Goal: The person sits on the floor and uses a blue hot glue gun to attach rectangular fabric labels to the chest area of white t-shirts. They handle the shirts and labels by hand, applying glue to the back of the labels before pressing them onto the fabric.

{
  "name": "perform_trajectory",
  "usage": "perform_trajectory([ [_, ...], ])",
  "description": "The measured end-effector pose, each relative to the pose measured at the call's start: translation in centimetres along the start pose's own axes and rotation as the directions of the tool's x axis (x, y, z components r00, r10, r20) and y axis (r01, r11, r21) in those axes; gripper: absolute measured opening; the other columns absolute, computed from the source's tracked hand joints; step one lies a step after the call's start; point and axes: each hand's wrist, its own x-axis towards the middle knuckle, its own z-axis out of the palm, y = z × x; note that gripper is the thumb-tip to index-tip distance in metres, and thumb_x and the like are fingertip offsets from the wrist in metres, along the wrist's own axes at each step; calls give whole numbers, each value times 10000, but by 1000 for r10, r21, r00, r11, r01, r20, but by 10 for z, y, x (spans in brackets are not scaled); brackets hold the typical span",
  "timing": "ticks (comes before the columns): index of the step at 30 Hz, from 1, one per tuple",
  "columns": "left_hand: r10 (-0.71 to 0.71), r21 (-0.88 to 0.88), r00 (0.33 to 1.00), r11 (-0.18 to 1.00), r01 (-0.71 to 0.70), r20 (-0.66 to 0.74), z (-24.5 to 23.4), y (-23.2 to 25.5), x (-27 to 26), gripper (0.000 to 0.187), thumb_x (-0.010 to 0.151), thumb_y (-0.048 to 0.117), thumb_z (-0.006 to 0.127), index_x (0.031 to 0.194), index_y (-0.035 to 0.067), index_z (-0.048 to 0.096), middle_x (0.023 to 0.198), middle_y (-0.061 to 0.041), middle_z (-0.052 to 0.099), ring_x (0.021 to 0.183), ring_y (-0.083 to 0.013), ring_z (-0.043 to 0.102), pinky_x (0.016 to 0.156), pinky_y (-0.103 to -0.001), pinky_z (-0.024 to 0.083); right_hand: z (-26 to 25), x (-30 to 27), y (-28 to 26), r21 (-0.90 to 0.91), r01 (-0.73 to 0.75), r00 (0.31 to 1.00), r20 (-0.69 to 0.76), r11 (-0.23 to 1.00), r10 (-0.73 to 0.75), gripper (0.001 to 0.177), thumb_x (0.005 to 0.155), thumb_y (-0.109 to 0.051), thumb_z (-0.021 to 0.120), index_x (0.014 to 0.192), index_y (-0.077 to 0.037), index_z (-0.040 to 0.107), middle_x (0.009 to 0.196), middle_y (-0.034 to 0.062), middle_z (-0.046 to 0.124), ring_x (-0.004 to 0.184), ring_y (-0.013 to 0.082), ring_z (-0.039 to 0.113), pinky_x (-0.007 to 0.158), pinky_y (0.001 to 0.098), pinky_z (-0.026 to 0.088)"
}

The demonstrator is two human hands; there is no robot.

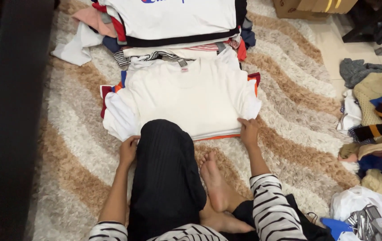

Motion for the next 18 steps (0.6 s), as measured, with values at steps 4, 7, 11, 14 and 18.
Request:
perform_trajectory([
  [4,-66,65,998,996,66,0,1,7,14,253,1013,91,572,1143,162,777,1036,-175,750,952,-373,711,863,-480,542,-1,12,-30,-216,-93,996,-30,972,89,127,853,-165,706,936,-219,784,868,68,596,915,294,617,868,408,494],
  [7,-143,132,989,981,146,-30,4,28,33,178,961,182,652,1076,192,788,977,-146,750,965,-374,710,843,-481,544,4,29,-56,-385,-189,972,-204,903,116,73,791,-216,772,859,-207,748,1008,43,577,1021,283,569,896,418,439],
  [11,-196,-103,943,979,174,-267,27,65,76,194,934,277,640,1084,174,704,962,-98,739,906,-308,704,828,-446,527,19,54,-97,-220,-49,964,-267,974,-12,413,799,-78,697,1196,-176,643,1253,132,512,1181,369,498,972,495,380],
  [14,-123,-116,905,990,83,-408,39,95,98,176,910,220,666,1083,202,635,966,-31,705,901,-262,701,828,-421,526,30,66,-119,-230,65,990,-110,971,-93,552,885,-160,653,1420,-243,545,1459,166,433,1362,371,415,1056,529,332],
  [18,449,435,860,842,-318,-240,34,138,99,347,954,195,687,1297,239,651,1360,-105,550,1338,-328,493,1043,-490,385,14,80,-152,-314,111,935,354,943,8,556,1062,-384,450,1598,-389,304,1712,87,160,1575,289,130,1226,589,131],
])
